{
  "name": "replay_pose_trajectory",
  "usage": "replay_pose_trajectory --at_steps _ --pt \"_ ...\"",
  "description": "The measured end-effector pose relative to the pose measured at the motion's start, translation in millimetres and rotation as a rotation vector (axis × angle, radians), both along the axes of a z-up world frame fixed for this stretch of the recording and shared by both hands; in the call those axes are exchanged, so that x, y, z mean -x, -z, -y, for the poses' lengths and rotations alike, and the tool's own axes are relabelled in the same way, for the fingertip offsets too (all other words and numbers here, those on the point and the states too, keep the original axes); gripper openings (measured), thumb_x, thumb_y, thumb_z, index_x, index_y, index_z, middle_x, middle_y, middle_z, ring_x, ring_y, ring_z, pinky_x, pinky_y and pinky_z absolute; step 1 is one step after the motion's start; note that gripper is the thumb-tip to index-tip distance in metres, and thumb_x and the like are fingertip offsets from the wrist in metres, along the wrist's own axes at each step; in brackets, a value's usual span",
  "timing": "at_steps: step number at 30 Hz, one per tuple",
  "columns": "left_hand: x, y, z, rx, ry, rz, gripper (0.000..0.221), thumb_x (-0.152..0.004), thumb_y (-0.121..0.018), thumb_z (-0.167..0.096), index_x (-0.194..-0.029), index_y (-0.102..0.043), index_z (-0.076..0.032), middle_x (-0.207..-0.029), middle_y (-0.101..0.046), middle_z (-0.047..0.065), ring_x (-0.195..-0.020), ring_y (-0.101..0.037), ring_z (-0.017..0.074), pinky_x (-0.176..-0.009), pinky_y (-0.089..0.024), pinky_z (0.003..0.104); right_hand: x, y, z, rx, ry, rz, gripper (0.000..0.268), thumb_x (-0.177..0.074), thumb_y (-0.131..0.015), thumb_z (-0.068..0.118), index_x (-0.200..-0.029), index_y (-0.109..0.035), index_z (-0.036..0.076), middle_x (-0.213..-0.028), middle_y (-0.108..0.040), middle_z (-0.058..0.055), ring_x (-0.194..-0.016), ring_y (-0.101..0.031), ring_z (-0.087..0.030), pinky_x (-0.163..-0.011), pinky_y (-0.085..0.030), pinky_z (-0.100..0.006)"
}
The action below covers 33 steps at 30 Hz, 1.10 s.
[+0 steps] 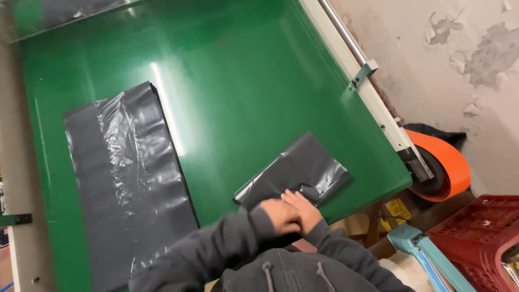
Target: Fold black plastic garbage bags and insert them into labeled yellow plastic packaging.
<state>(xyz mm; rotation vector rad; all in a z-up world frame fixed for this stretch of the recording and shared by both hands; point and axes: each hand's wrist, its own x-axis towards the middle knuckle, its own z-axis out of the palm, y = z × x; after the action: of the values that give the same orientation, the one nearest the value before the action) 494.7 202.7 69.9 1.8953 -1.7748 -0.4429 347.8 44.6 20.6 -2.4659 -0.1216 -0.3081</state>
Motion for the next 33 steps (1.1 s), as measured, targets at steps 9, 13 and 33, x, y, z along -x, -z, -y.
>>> replay_pose_trajectory --at_steps 9,13,33 --pt "-120 104 81 -0.384 -0.512 -1.589 0.063 -0.097 -0.044 -0.067 -0.116 -0.078 -0.018 -0.116 -0.079 0.003 -0.107 -0.069 0.0231 -0.091 -0.054 0.032 51 122 94 -1.074 0.9 -0.444 0.035 -0.1 -0.068 0.032 -0.11 -0.069 -0.002 -0.085 -0.066 -0.012 -0.074 -0.059 -0.028 -0.068 -0.046 -0.046" --pt "-98 59 87 -0.154 -0.546 -0.385 0.043 -0.094 -0.059 -0.051 -0.113 -0.066 -0.012 -0.096 -0.075 0.018 -0.089 -0.072 0.0394 -0.081 -0.057 0.049 58 145 147 -0.886 0.63 -0.274 0.026 -0.097 -0.066 0.03 -0.089 -0.055 0.008 -0.062 -0.051 -0.002 -0.048 -0.048 -0.017 -0.043 -0.037 -0.034" --pt "40 -2 -348 -0.285 -1.031 0.014 0.106 -0.065 -0.076 -0.068 -0.151 -0.047 -0.013 -0.165 -0.026 0.016 -0.149 -0.008 0.0459 -0.107 -0.011 0.077 -138 22 -253 -1.398 0.419 -1.105 0.059 -0.09 -0.058 0.049 -0.132 -0.053 0.007 -0.13 -0.066 -0.013 -0.105 -0.07 -0.029 -0.084 -0.06 -0.049"
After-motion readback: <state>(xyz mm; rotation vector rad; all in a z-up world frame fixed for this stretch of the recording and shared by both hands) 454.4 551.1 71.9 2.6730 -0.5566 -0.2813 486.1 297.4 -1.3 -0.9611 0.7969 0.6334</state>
